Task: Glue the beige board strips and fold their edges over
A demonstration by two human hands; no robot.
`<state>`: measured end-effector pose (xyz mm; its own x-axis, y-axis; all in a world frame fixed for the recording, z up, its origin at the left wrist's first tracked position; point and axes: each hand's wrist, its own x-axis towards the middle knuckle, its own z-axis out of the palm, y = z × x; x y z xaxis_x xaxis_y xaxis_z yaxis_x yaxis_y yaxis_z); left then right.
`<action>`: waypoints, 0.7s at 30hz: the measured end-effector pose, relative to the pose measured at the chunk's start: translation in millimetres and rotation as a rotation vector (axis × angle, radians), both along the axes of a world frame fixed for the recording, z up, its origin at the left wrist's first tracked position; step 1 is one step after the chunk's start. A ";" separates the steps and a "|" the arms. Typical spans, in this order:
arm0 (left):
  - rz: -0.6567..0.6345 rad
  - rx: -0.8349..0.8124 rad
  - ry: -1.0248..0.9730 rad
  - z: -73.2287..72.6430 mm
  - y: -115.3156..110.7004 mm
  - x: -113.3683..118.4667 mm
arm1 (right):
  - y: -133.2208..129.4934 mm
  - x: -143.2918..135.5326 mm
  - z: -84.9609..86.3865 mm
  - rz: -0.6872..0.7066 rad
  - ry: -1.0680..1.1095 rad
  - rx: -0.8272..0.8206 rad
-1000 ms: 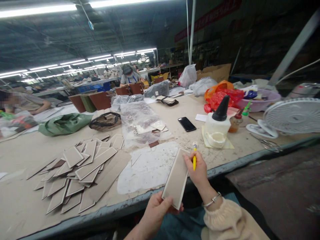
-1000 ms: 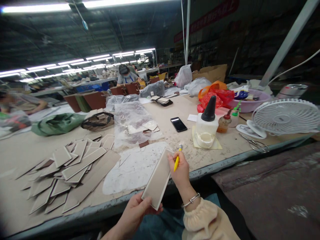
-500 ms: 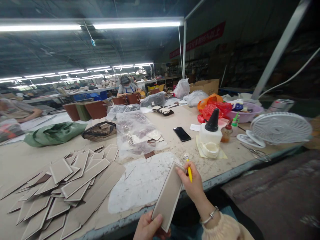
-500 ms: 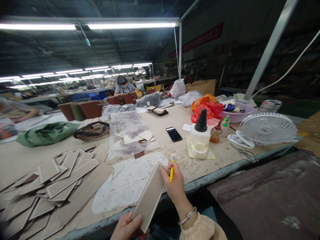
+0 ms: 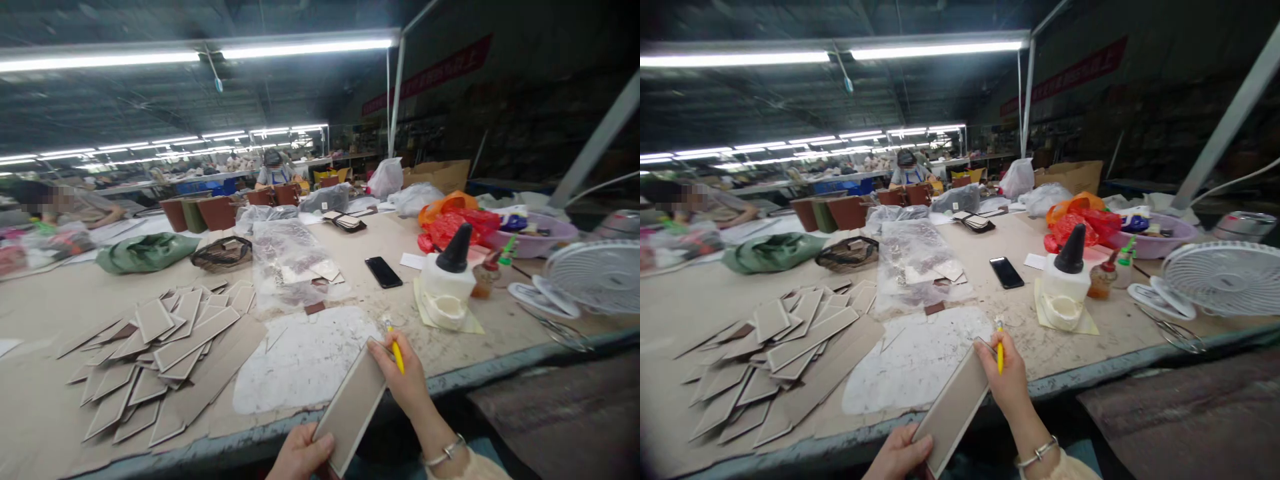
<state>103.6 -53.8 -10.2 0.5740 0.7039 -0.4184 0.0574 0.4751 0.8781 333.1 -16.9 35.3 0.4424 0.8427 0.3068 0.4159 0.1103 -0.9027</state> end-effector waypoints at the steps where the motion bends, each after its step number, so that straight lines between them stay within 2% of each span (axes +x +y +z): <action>1: 0.014 0.014 0.007 -1.1 -0.4 -0.8 | -0.7 0.0 -0.2 0.005 -0.026 0.012; 7: 0.264 0.151 0.022 -4.5 0.9 1.0 | -3.8 -1.4 -1.0 -0.018 -0.097 0.061; 15: 0.320 0.168 0.010 -5.8 3.3 -5.2 | -2.5 -7.6 -2.2 -0.114 -0.151 -0.014; 18: 0.346 0.118 -0.010 -5.0 2.9 -9.4 | -1.2 -0.9 -7.0 -0.126 -0.255 -0.062; 21: 0.358 0.089 -0.027 -5.6 3.0 -11.3 | -0.4 5.7 -10.4 -0.118 -0.399 -0.018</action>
<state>92.3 -50.8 -15.8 0.2948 0.8949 -0.3350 -0.1222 0.3830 0.9156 338.8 -17.3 24.9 0.3859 0.7997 0.4599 0.7424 0.0267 -0.6694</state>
